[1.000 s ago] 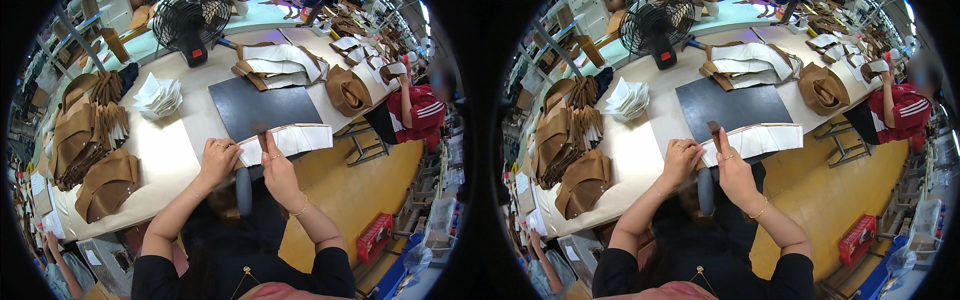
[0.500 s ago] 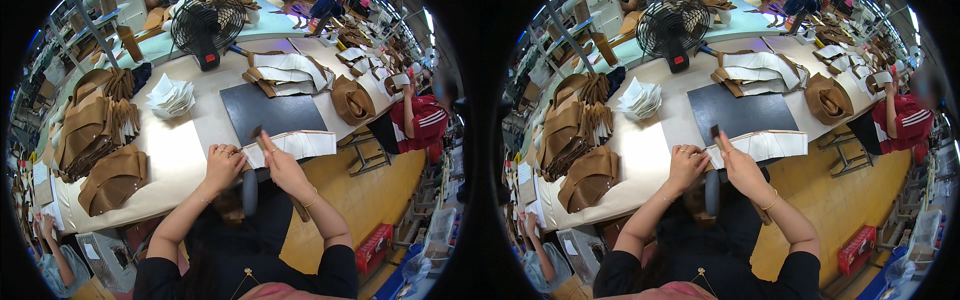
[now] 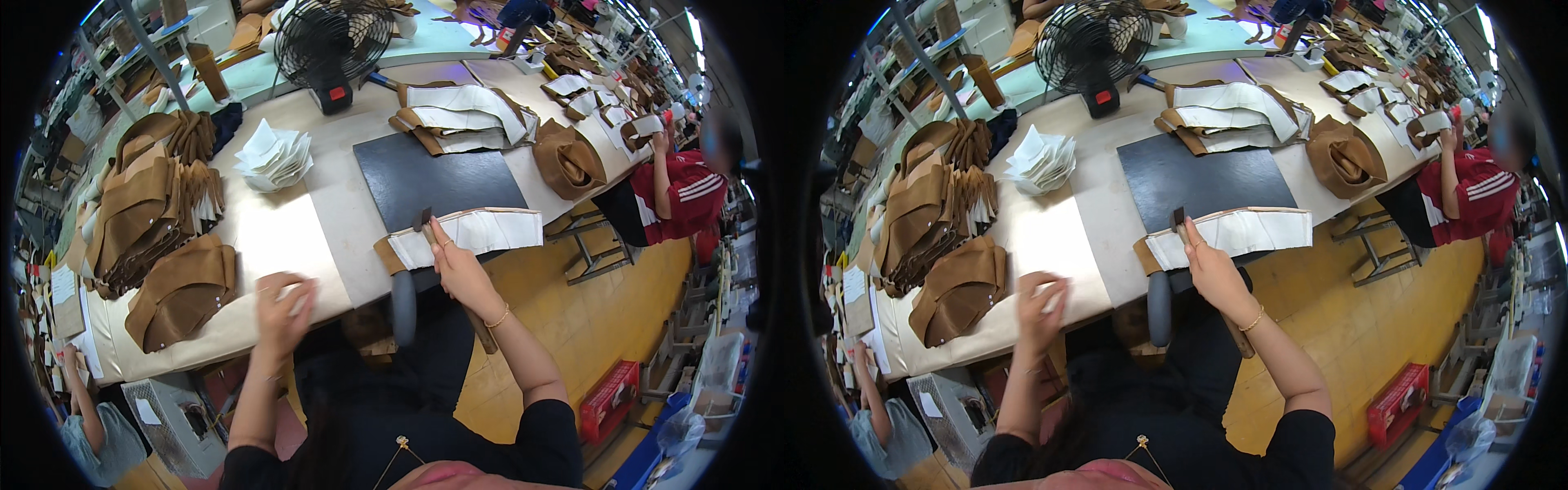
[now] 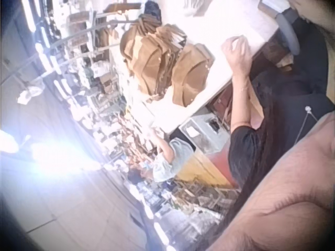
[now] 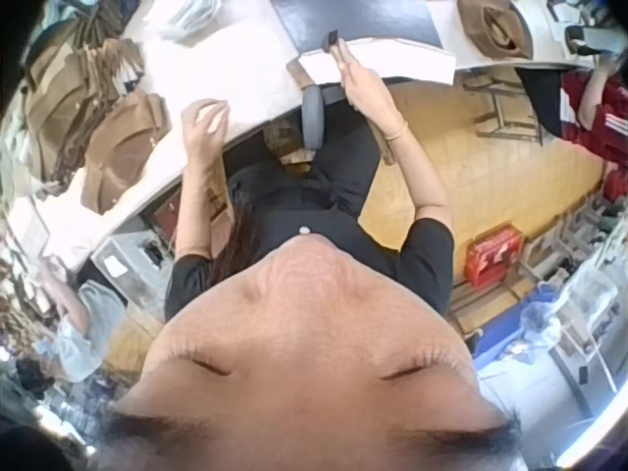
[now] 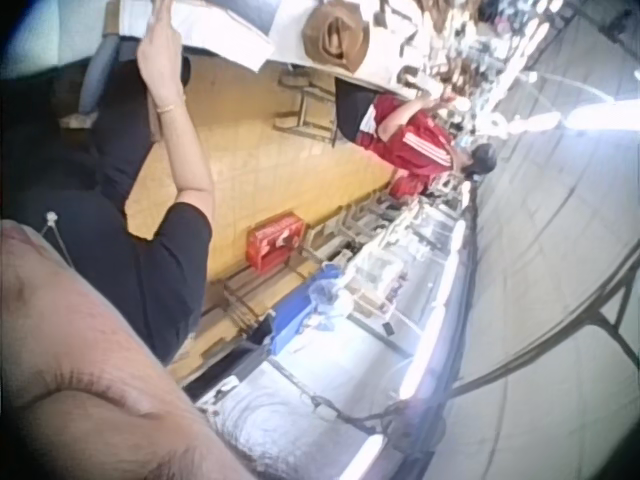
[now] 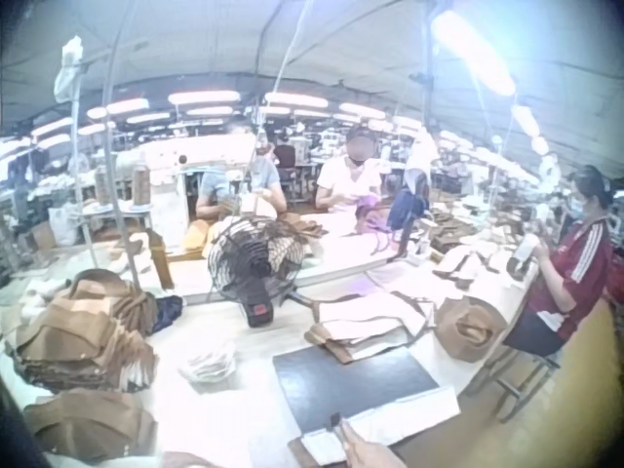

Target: The person repeatedly picks up curved brown leather pieces and white inserts, aligns them, and uses a hammer to tap along the edges to secure them. The person then folds the assembled pieces and places them on a stack on the table.

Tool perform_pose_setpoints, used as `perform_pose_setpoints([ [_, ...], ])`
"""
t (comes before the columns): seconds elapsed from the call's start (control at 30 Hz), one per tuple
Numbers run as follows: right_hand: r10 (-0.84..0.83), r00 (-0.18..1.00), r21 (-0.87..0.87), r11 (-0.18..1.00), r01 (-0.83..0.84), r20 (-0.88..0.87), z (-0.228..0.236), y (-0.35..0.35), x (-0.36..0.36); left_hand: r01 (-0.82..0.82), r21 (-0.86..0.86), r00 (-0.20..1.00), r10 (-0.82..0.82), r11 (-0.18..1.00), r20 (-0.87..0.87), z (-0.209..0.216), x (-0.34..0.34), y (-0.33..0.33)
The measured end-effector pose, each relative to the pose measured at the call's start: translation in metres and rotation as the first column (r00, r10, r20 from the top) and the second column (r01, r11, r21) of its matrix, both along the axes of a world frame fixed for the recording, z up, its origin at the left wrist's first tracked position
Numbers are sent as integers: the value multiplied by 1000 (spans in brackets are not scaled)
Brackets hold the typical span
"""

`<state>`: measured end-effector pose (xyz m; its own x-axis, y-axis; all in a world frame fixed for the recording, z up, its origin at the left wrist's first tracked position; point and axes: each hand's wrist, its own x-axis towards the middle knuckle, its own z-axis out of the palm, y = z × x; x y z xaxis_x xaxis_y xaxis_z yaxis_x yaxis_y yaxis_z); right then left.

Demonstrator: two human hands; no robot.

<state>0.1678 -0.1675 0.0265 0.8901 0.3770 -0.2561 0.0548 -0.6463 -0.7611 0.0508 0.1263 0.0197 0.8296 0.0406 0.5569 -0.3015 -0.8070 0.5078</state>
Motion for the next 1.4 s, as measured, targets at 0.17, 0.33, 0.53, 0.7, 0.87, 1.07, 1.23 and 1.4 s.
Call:
perform_pose_setpoints([
  [0.17, -154, 985, 307, 936, 171, -79, 20, 21, 15, -531, 73, 836, 508, 844, 205, 29, -84, 116],
  [0.33, -530, 808, 366, 827, 426, 257, -64, 40, 64, -829, 188, 557, 749, 527, 358, 39, -148, 191],
  [0.53, -627, 715, 367, 772, 519, 309, -88, 64, 90, -942, 331, 136, 842, -53, 522, -24, -292, 339],
  [0.7, -472, 763, 377, 869, 319, 442, -73, 60, 54, -890, 405, 9, 881, -209, 473, -56, -344, 358],
  [0.87, -225, 868, 406, 913, 31, 442, -45, 86, -13, -905, 380, -66, 945, -192, 321, -70, -344, 349],
  [1.07, -247, 838, 373, 926, 57, 486, -34, 86, -20, -922, 356, -80, 973, -155, 217, -80, -332, 350],
  [1.23, -204, 826, 318, 947, 31, 526, -32, 87, -23, -932, 337, -85, 986, -130, 144, -82, -324, 355],
  [1.4, -209, 832, 334, 942, 31, 515, -33, 86, -25, -952, 291, -68, 994, -91, 89, -77, -317, 365],
])
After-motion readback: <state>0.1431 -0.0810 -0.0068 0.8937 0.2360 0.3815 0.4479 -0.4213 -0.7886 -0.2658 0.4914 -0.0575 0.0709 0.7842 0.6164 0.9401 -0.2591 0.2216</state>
